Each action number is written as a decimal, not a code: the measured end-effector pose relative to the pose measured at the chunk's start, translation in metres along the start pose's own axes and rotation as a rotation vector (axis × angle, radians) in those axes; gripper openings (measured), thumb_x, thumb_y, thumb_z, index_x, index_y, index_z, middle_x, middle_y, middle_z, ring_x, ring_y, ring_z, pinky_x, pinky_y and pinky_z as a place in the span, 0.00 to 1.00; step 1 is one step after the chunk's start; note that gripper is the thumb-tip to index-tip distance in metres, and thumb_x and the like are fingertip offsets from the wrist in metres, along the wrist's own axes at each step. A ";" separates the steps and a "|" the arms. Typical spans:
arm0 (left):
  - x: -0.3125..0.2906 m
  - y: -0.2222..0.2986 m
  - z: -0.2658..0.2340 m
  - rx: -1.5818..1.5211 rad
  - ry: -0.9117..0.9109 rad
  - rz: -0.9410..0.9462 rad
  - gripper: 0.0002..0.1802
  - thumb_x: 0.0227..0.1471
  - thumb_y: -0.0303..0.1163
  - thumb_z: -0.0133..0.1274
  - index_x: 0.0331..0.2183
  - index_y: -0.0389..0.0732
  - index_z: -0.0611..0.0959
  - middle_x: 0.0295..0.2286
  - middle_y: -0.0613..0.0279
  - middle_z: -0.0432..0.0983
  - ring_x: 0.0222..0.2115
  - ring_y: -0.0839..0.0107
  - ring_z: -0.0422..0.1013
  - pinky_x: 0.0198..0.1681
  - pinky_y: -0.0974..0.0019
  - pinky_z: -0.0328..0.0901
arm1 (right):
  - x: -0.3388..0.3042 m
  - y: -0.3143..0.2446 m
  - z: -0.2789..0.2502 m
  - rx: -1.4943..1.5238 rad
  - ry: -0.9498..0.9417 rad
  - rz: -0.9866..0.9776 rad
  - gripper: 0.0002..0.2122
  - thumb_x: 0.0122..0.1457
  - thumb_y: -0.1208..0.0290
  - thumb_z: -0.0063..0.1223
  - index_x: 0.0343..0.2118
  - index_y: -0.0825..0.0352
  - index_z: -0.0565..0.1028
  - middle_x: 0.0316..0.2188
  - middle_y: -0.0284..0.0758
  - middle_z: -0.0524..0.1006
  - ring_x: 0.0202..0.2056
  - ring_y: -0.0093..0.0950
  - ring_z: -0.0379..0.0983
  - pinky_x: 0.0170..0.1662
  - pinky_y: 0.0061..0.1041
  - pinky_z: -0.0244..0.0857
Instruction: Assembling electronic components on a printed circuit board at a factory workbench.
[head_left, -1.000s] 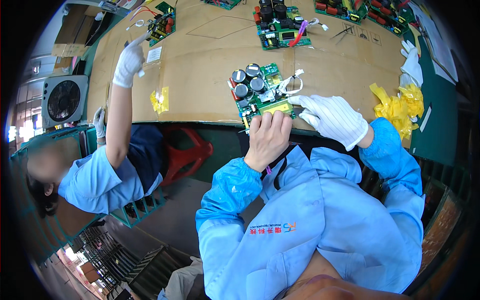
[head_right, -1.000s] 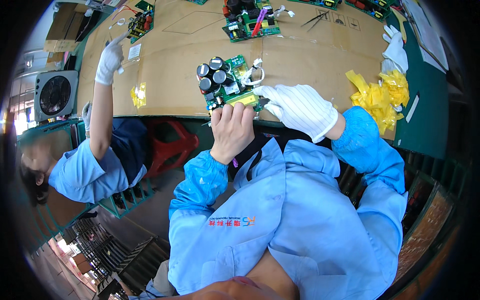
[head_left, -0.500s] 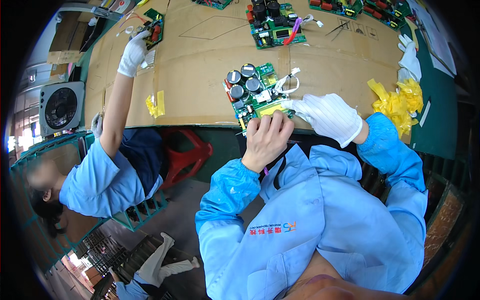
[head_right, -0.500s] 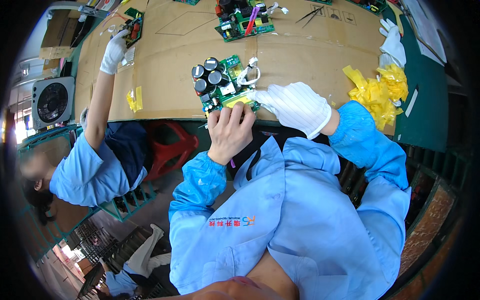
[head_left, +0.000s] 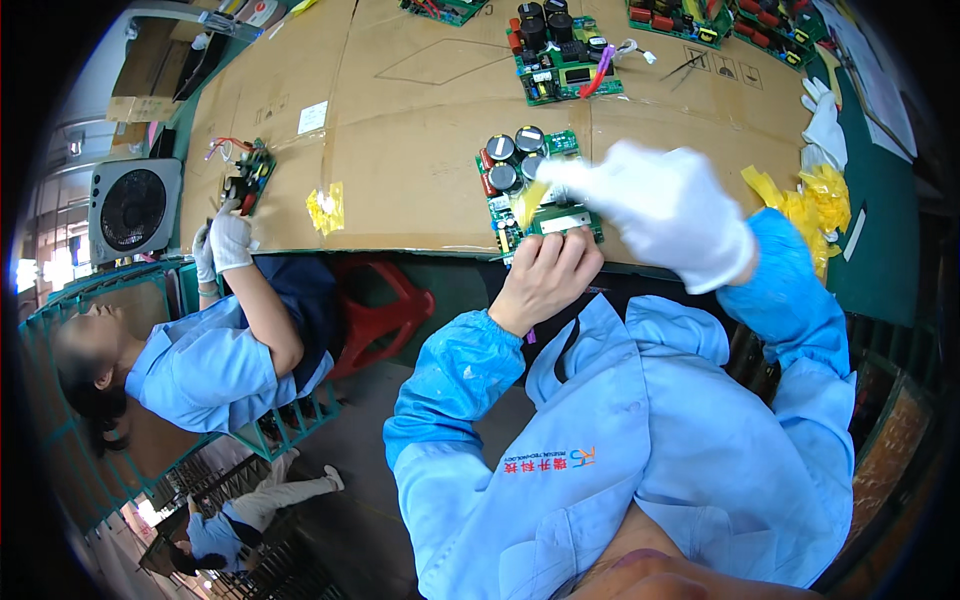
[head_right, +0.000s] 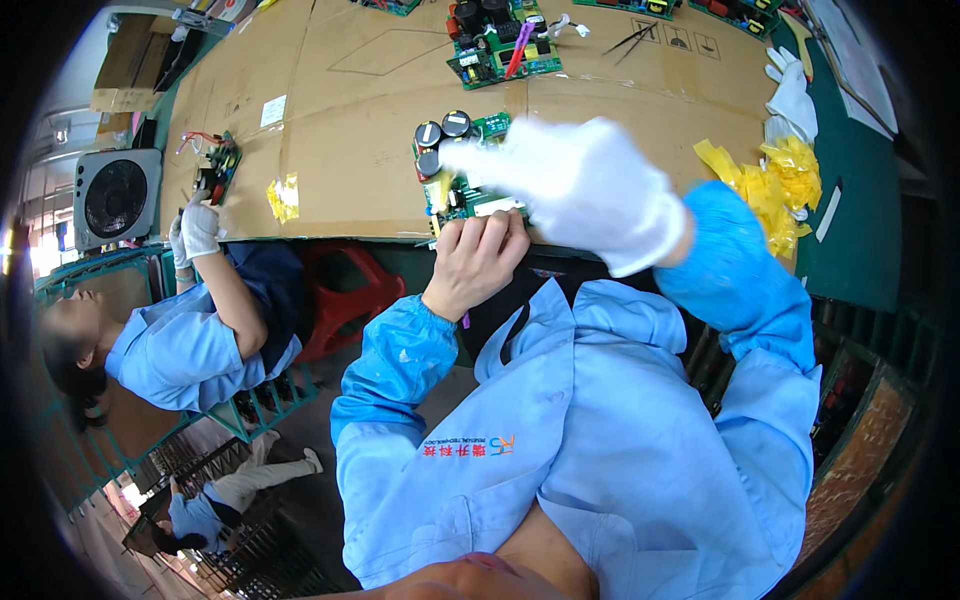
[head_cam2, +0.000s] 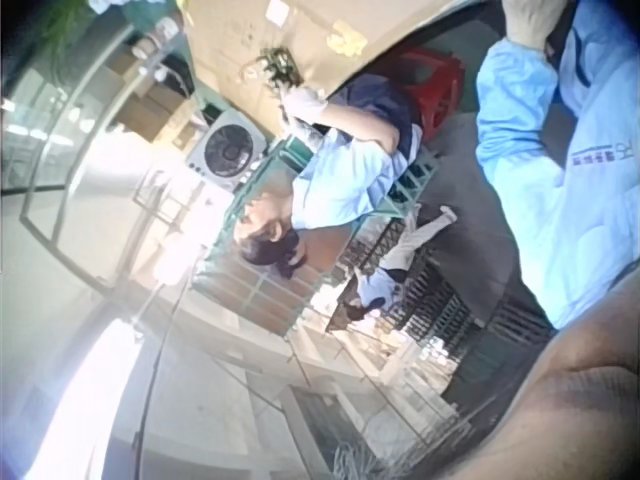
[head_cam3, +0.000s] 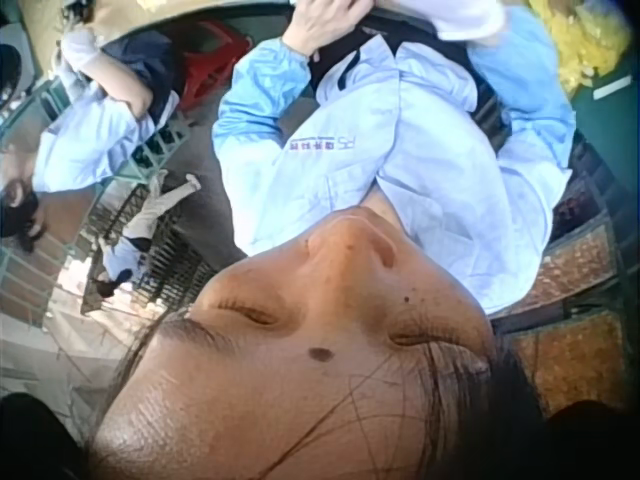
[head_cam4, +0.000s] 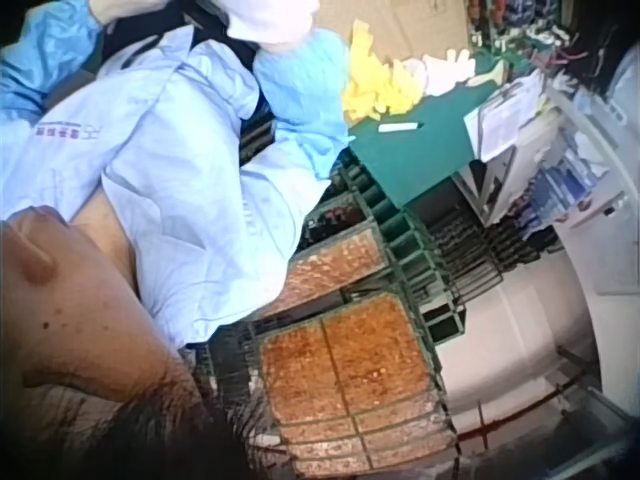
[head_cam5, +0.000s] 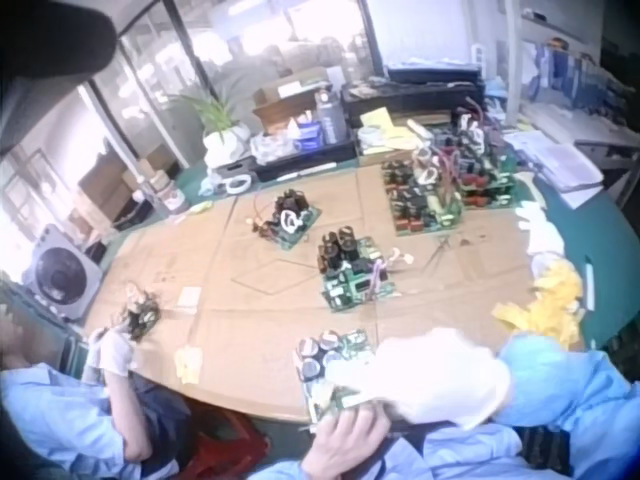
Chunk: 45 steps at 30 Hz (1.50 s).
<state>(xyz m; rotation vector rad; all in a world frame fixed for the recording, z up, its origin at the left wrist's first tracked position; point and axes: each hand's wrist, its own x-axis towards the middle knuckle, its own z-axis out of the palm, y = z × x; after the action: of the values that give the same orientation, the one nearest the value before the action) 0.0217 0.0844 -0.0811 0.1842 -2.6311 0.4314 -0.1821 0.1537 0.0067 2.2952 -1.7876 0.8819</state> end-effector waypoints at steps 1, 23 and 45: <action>0.000 -0.001 -0.002 0.001 -0.020 0.011 0.08 0.48 0.33 0.56 0.34 0.46 0.79 0.35 0.66 0.73 0.33 0.72 0.68 0.36 0.66 0.61 | 0.003 0.001 -0.024 0.023 0.075 0.082 0.25 0.54 0.73 0.57 0.57 0.50 0.78 0.26 0.33 0.75 0.24 0.32 0.74 0.25 0.28 0.68; 0.077 -0.076 0.023 -0.798 -0.097 -0.459 0.21 0.48 0.36 0.63 0.44 0.40 0.82 0.53 0.51 0.74 0.53 0.52 0.71 0.60 0.43 0.60 | -0.063 0.018 0.016 0.132 -0.178 0.265 0.11 0.63 0.63 0.56 0.44 0.61 0.78 0.37 0.35 0.81 0.35 0.38 0.80 0.35 0.35 0.73; 0.062 -0.076 0.055 -0.670 0.211 -0.431 0.10 0.36 0.31 0.62 0.26 0.42 0.80 0.27 0.59 0.79 0.31 0.55 0.76 0.41 0.54 0.67 | -0.059 0.031 0.049 -0.005 -0.253 0.154 0.14 0.63 0.63 0.56 0.48 0.65 0.76 0.32 0.36 0.81 0.28 0.37 0.78 0.29 0.34 0.71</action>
<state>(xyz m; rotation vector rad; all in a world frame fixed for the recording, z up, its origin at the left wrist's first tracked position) -0.0407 -0.0094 -0.0784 0.4383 -2.2896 -0.5388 -0.2006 0.1745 -0.0713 2.3832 -2.0879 0.6267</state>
